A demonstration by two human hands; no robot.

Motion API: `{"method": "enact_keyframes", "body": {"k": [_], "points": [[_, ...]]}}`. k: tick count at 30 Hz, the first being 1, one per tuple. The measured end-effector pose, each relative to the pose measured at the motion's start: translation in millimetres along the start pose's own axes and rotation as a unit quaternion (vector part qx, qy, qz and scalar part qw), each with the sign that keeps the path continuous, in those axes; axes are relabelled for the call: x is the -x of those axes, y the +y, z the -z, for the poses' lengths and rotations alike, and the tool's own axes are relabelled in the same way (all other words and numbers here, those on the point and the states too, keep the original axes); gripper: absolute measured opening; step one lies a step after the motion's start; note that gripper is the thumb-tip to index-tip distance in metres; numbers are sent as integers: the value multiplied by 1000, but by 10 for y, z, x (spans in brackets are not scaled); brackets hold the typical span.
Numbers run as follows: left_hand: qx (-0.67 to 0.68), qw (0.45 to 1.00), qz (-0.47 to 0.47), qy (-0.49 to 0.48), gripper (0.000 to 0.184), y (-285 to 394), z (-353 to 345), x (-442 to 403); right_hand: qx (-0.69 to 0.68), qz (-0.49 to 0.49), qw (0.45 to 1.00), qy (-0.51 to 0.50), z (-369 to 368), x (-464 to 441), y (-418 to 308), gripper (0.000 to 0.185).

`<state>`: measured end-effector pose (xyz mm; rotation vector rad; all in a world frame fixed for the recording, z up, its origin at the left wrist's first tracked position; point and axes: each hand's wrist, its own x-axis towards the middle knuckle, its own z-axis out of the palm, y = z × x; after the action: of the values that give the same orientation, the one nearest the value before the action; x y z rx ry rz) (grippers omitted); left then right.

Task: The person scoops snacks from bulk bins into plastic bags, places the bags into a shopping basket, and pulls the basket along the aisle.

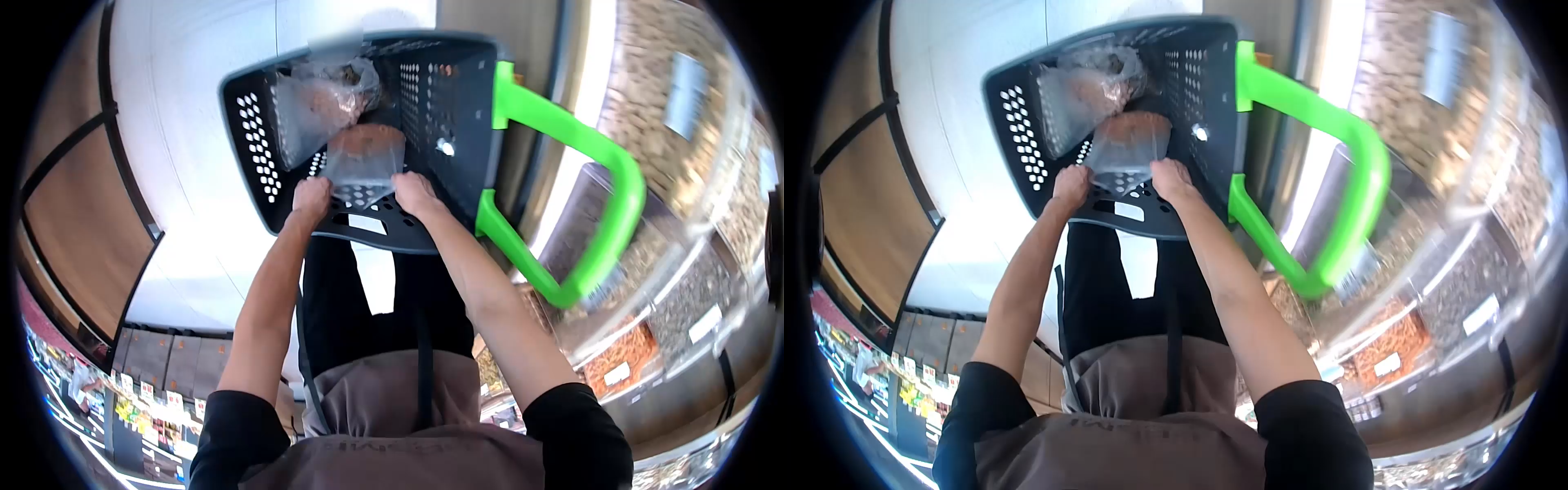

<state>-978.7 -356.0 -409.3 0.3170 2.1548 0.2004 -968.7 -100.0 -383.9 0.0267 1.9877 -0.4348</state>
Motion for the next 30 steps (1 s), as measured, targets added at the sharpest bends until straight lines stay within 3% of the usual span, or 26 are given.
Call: {"method": "enact_keyframes", "body": {"k": [5,6,7,9,11,14,16,17,19,20,23,24,27,29,30], "points": [[29,993,-112,14,17,145,806,1013,41,55,991,113,119,1189,-127,21],[80,987,-130,51,16,207,1077,1328,55,71,993,80,345,1493,-267,21],[55,989,-139,10,17,241,1291,1479,67,88,993,43,575,1834,-413,21],[120,957,-248,93,18,172,1666,1894,-13,43,993,108,852,2519,-660,22],[87,957,-264,79,20,248,2246,2399,-65,30,986,152,1079,3218,-885,21],[149,930,-319,101,18,297,2816,2885,-67,27,979,191,1366,4162,-1236,20],[131,857,-448,216,44,287,3012,3056,-77,9,970,229,1408,4746,-1402,21],[123,852,-466,207,44,365,3091,3195,-87,-3,962,259,1360,5008,-1449,22],[240,867,-385,205,82,587,3281,3362,-96,-16,943,318,1352,5584,-1617,24],[299,874,-355,140,109,625,3261,3303,-103,-14,938,329,1314,5845,-1680,25],[260,854,-442,84,116,849,3150,3098,-125,-40,925,358,1102,6428,-1754,26],[216,820,-523,91,118,1040,3125,3095,-140,-25,911,387,1057,6633,-1813,23],[97,756,-645,49,108,1751,2996,3330,-140,-17,880,454,842,7077,-1908,19],[33,702,-711,32,91,2153,2733,3437,-134,25,849,510,690,7313,-1962,19],[87,645,-757,-50,65,2354,2560,3410,-132,8,846,517,621,7440,-2002,21]]}}
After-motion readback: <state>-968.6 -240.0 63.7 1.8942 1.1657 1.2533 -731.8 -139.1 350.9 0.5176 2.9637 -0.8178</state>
